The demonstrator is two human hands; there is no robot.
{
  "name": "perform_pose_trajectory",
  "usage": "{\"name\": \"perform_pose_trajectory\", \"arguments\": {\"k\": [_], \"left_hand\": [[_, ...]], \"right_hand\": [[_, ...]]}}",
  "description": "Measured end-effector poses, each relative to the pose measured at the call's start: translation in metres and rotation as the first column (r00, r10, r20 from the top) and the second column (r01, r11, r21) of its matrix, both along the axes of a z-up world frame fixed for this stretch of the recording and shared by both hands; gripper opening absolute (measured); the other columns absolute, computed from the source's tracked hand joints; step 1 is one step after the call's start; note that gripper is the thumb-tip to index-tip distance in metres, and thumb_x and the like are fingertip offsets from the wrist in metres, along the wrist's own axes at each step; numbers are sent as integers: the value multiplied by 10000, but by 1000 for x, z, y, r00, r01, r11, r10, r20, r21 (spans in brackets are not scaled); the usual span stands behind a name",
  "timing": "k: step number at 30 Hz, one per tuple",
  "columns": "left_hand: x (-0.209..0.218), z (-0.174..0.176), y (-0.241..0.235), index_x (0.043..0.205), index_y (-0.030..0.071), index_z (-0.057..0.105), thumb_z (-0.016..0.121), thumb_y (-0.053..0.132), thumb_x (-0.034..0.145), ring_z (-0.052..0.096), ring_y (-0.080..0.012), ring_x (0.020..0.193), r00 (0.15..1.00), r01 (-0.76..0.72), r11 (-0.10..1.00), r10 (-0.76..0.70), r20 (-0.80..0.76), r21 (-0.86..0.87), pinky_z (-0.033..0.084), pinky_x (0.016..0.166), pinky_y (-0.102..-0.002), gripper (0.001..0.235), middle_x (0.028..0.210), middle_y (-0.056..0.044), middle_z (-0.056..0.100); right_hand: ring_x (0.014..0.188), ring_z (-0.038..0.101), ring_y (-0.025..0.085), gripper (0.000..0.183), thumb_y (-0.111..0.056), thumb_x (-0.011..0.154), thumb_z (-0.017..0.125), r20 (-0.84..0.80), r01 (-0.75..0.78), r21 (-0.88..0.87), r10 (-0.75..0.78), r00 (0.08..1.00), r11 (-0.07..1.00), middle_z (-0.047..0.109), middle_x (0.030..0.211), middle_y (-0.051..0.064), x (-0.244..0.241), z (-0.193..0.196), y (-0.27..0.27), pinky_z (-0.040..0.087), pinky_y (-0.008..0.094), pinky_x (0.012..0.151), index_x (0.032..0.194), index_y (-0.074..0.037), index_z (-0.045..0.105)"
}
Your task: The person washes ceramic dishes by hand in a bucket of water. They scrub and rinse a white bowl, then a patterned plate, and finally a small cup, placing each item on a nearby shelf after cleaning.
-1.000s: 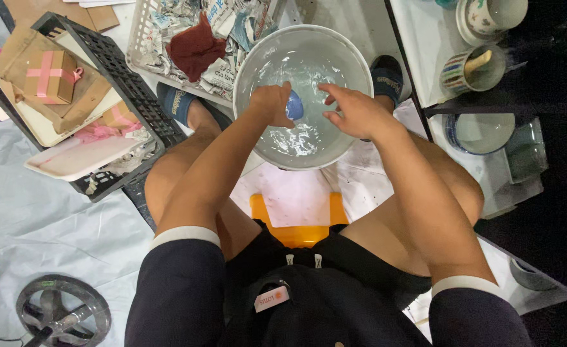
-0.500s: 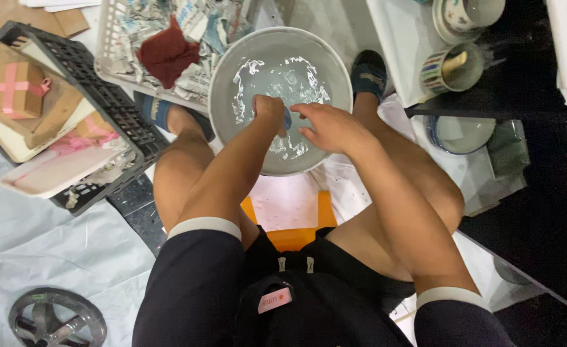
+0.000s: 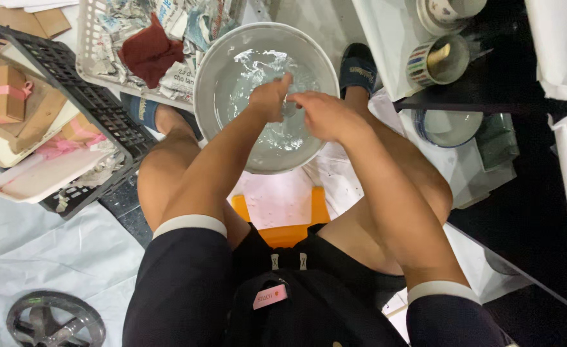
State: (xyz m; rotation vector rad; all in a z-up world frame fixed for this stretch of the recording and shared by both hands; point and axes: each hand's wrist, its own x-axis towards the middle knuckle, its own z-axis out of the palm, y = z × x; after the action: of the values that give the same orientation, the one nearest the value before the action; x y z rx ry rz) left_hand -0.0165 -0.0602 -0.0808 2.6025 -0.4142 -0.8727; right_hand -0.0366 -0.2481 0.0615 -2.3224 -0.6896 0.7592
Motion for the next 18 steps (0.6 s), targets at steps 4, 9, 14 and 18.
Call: {"name": "perform_pose_trajectory", "arguments": {"k": [4, 9, 14, 18], "left_hand": [[-3, 40, 8, 1364, 155, 356, 933, 160, 561, 662, -400, 1086, 995, -89, 969, 96, 19, -231, 541, 865, -486, 989, 1268, -178, 633], [-20, 98, 18, 1378, 88, 382, 936, 207, 546, 653, -426, 1070, 980, -135, 934, 176, 97, -331, 539, 879, -489, 1007, 1155, -217, 671], [-43, 150, 38, 1283, 74, 475, 964, 285, 505, 682, -406, 1038, 979, -108, 960, 147, 139, -258, 550, 856, -492, 943, 1093, -180, 705], [-56, 181, 54, 1251, 61, 489, 979, 277, 498, 682, -422, 991, 944, -125, 966, 186, 274, -225, 549, 802, -507, 924, 1111, -196, 678]], "right_hand": [[1158, 625, 345, 550, 53, 825, 521, -43, 11, -51, -13, 999, 999, 674, 1242, 131, 0, -1, 2, 498, 444, 956, 1341, -121, 601], [1162, 628, 351, 497, 60, 821, 523, 83, -47, -58, 52, 995, 997, 692, 1236, 151, -1, 14, 17, 492, 458, 986, 1260, -113, 683], [1168, 637, 317, 425, 22, 793, 550, 184, -156, -34, 160, 970, 987, 705, 1205, 134, -5, 29, 34, 427, 482, 1067, 1172, -91, 707], [1243, 585, 296, 417, -3, 821, 568, 185, -247, 14, 240, 953, 969, 677, 1229, 125, -17, 42, 51, 256, 605, 1153, 1217, -82, 671]]}}
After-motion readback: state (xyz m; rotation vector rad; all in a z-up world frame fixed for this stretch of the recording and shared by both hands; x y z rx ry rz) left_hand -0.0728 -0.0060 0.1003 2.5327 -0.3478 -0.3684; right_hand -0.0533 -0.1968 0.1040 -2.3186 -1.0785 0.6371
